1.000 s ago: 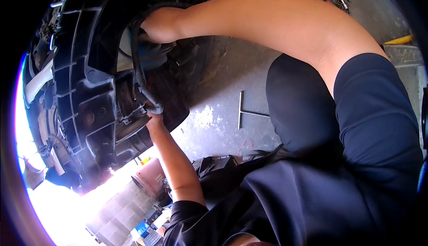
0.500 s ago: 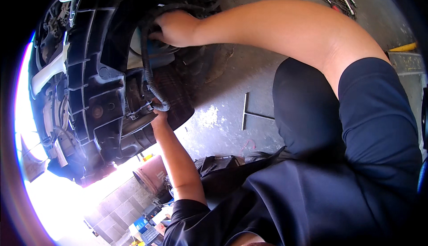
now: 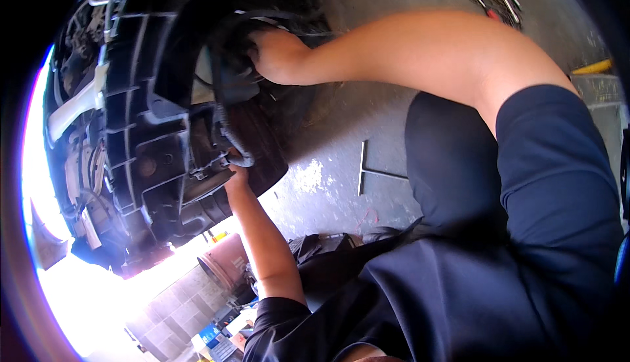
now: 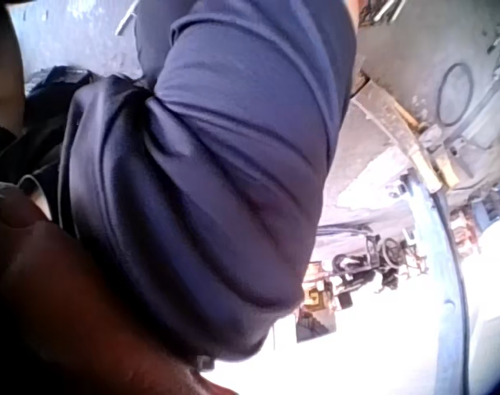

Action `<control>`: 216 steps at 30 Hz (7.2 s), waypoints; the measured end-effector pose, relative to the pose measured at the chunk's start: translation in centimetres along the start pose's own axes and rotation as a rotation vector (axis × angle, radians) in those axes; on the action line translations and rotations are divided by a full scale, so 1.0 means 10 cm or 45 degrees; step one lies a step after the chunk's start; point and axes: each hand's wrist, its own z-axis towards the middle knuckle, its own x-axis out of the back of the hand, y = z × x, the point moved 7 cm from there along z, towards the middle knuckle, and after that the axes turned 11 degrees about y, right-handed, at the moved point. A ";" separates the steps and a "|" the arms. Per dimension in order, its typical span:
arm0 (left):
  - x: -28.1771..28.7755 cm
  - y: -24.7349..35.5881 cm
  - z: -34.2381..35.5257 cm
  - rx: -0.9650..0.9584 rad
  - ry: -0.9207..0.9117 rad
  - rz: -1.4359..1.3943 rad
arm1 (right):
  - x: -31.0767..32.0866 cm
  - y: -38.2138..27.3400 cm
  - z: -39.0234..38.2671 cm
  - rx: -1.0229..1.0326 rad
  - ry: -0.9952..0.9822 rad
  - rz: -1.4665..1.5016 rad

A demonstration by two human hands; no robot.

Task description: The person works on a car chassis by hand and with a tool, reaching into the engine bay and the area behind the front bumper to handle wires and components.

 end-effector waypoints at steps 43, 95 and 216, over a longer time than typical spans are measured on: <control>0.04 0.09 0.19 -0.063 0.013 -0.785 | 0.16 -0.92 0.27 0.894 -0.498 -0.061; -0.53 -0.39 -0.24 0.695 0.498 -2.112 | 0.16 -0.71 -0.28 1.019 -0.081 -0.643; 0.77 2.01 0.99 3.208 1.181 -2.820 | 1.13 -4.42 2.00 0.048 -1.706 -0.607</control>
